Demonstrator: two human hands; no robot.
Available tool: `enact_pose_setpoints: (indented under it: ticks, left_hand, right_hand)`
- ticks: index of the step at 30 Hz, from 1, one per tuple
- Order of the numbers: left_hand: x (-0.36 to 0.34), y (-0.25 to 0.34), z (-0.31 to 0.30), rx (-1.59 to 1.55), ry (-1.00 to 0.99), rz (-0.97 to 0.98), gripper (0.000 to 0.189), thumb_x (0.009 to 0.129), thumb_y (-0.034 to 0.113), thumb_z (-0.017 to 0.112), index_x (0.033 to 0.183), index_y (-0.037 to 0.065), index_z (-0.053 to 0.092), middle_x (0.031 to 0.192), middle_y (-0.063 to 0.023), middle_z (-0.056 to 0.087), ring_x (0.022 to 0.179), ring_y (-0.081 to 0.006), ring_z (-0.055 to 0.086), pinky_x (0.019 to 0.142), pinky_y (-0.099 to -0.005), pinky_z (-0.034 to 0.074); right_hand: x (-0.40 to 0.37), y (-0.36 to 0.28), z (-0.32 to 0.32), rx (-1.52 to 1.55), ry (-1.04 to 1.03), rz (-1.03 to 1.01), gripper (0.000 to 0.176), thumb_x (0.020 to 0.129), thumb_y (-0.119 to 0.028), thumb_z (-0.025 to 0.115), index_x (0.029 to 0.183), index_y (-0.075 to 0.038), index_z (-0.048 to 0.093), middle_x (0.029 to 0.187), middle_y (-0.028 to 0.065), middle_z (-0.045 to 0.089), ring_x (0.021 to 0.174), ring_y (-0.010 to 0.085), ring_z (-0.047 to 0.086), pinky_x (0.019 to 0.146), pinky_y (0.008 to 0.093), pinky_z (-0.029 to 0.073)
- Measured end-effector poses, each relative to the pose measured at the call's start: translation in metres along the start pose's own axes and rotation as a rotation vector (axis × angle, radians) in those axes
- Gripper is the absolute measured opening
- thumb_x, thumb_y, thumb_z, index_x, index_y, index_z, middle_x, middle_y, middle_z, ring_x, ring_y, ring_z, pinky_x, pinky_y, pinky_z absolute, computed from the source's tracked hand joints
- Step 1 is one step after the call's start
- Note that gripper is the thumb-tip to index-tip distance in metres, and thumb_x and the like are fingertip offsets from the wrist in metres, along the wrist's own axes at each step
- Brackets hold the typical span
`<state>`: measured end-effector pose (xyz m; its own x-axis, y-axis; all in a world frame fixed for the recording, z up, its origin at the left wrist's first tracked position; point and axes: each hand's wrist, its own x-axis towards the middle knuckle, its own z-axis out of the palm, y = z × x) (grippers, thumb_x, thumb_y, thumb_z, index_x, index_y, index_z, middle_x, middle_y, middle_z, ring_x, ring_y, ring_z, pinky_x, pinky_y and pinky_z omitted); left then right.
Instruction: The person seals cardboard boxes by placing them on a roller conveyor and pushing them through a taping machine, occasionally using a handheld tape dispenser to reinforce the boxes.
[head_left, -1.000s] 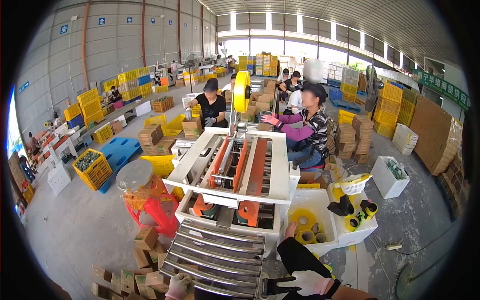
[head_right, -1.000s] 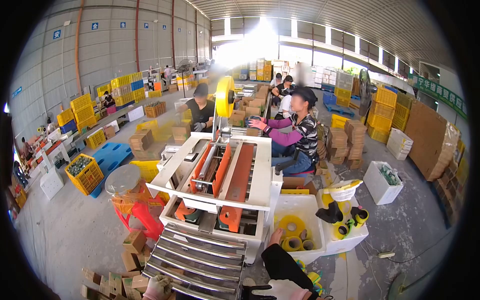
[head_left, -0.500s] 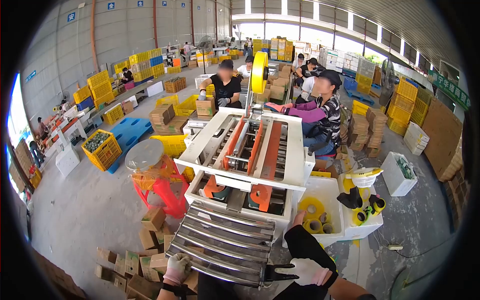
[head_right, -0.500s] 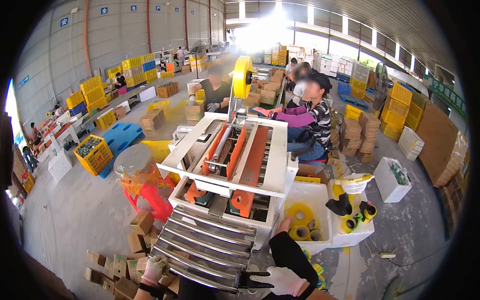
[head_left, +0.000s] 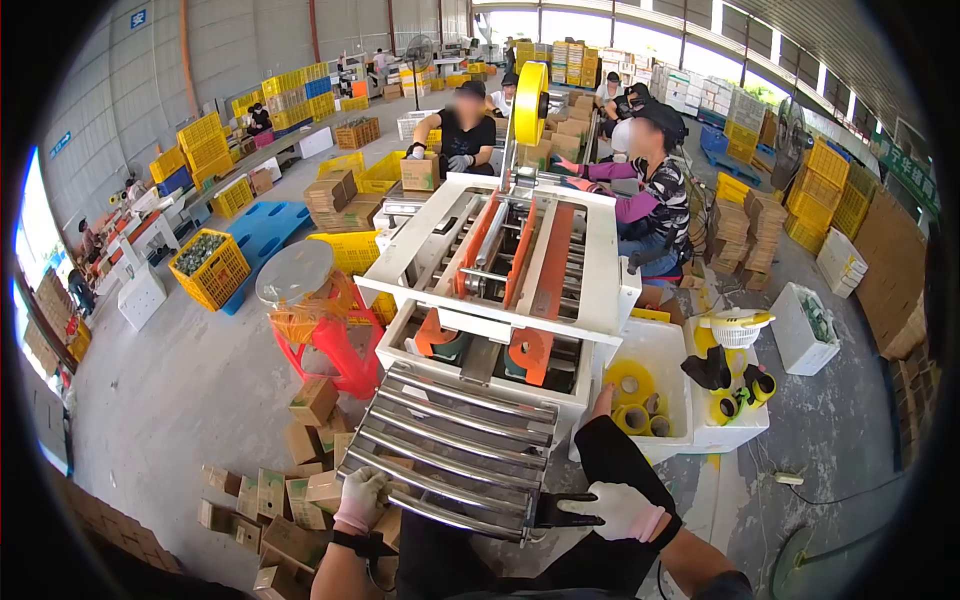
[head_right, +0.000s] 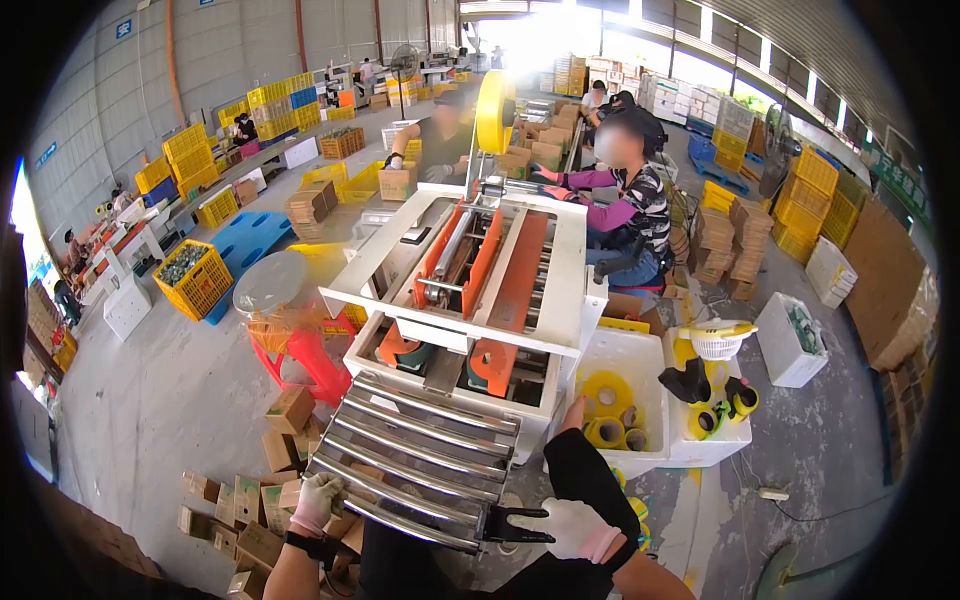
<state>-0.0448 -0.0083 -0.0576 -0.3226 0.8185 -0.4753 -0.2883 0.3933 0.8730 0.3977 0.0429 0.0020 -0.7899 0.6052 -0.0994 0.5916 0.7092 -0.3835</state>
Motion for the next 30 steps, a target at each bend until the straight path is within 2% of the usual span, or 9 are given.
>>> enact_pose_setpoints:
  ticks: [6, 9, 13, 17, 30]
  left_hand:
    - [0.019, -0.008, -0.017, 0.126, 0.020, 0.074, 0.009, 0.094, 0.011, 0.059, 0.089, 0.003, 0.061, 0.067, -0.0036, 0.061, 0.050, -0.0095, 0.053, 0.043, -0.0224, 0.042]
    - [0.019, -0.002, -0.022, 0.130, 0.080, 0.051, 0.009, 0.094, 0.011, 0.059, 0.090, 0.003, 0.061, 0.066, -0.0038, 0.061, 0.048, -0.0101, 0.052, 0.041, -0.0238, 0.042]
    - [0.018, -0.001, -0.028, 0.129, 0.099, 0.058, 0.012, 0.095, 0.014, 0.059, 0.090, 0.004, 0.061, 0.066, -0.0038, 0.061, 0.047, -0.0109, 0.052, 0.039, -0.0259, 0.043]
    - [0.021, -0.008, -0.033, 0.144, 0.107, 0.060, 0.014, 0.095, 0.014, 0.060, 0.087, 0.004, 0.062, 0.066, -0.0039, 0.061, 0.046, -0.0115, 0.052, 0.039, -0.0265, 0.044]
    - [0.023, -0.012, -0.039, 0.189, 0.103, 0.093, 0.014, 0.095, 0.012, 0.060, 0.086, 0.003, 0.063, 0.066, -0.0031, 0.060, 0.048, -0.0101, 0.052, 0.042, -0.0256, 0.043]
  right_hand:
    - [0.011, 0.006, 0.011, -0.016, 0.073, -0.035, 0.069, 0.069, -0.008, 0.061, 0.132, -0.037, 0.058, 0.073, 0.0112, 0.048, 0.060, 0.0307, 0.053, 0.054, 0.0403, 0.045]
    - [0.026, 0.011, 0.027, -0.014, 0.137, -0.051, 0.067, 0.070, -0.008, 0.060, 0.130, -0.037, 0.059, 0.072, 0.0109, 0.047, 0.060, 0.0307, 0.053, 0.053, 0.0404, 0.044]
    - [0.044, 0.011, 0.050, -0.044, 0.078, -0.046, 0.067, 0.072, -0.008, 0.060, 0.133, -0.037, 0.057, 0.080, 0.0138, 0.053, 0.069, 0.0331, 0.059, 0.062, 0.0418, 0.049]
    - [0.050, 0.012, 0.068, -0.032, 0.023, 0.011, 0.067, 0.074, -0.008, 0.060, 0.134, -0.038, 0.055, 0.082, 0.0154, 0.055, 0.074, 0.0345, 0.061, 0.065, 0.0429, 0.050]
    - [0.047, 0.008, 0.053, 0.044, 0.054, -0.038, 0.065, 0.074, -0.006, 0.059, 0.133, -0.035, 0.057, 0.084, 0.0161, 0.055, 0.076, 0.0359, 0.061, 0.067, 0.0436, 0.050]
